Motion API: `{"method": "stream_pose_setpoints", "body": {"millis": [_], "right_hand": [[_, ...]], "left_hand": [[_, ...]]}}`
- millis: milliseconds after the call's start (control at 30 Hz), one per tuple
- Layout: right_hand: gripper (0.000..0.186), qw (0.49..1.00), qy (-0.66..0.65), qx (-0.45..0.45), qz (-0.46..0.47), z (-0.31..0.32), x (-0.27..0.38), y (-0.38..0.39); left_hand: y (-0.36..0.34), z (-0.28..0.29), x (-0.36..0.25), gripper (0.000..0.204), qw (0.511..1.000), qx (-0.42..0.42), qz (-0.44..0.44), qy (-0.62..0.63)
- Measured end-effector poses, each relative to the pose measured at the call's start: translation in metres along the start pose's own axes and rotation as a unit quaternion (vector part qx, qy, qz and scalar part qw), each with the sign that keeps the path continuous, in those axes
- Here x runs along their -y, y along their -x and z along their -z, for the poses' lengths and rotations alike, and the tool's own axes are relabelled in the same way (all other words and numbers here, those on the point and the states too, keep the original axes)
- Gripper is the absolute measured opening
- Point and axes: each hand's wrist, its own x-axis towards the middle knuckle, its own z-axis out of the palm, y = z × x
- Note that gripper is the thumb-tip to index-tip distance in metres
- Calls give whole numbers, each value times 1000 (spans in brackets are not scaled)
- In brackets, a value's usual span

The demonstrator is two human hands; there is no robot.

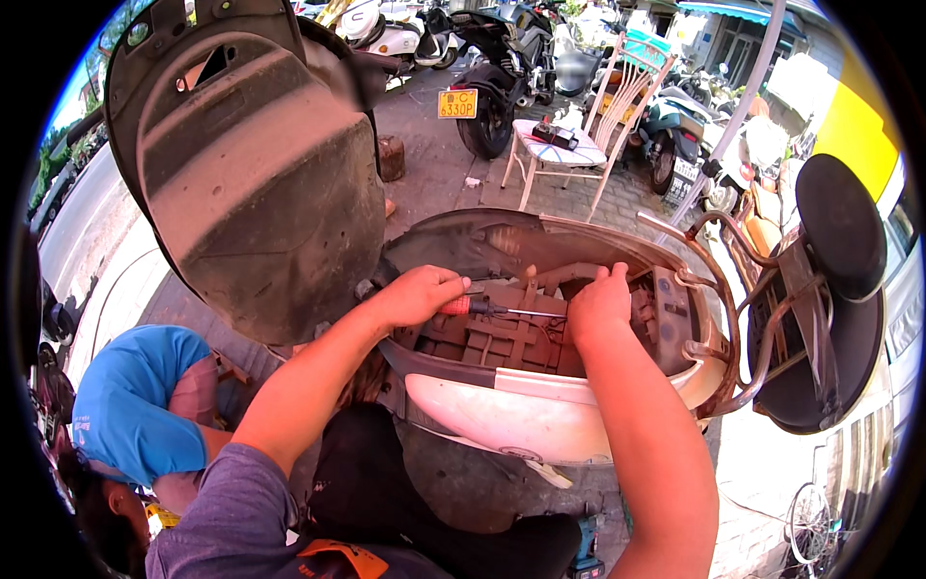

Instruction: The person uses a screwdriver and an electric drill to remove fasteners and internal components from a scooter. They handle wires and a large electronic module located inside the chassis.

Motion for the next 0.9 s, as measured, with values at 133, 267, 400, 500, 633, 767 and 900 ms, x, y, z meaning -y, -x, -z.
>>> {"method": "stream_pose_setpoints", "body": {"millis": [133, 267, 400, 500, 633, 767, 900], "right_hand": [[35, 1000, -2, -5, 16, -13, 5, -18], [35, 999, -14, 9, 33, -9, 4, -15], [36, 999, -16, 15, 31, -4, 5, -8], [36, 1000, -1, 9, 20, 1, 2, 2], [35, 1000, 21, 3, 20, -1, 2, -6], [35, 999, -12, 13, 39, -5, 6, -12], [35, 999, -6, 15, 34, -2, 5, -3]], "left_hand": [[3, 1, -10, 51, 1000, 4, 8, -13], [0, 2, -5, 52, 999, 4, -14, -32], [-3, 3, 4, 52, 998, -1, -38, -52], [-4, 3, 7, 52, 999, 1, -23, -32], [1, 1, -10, 51, 999, 8, 34, -3], [-1, 4, 2, 52, 999, 11, -10, -39], [-2, 3, 3, 52, 999, 13, -15, -39]]}}
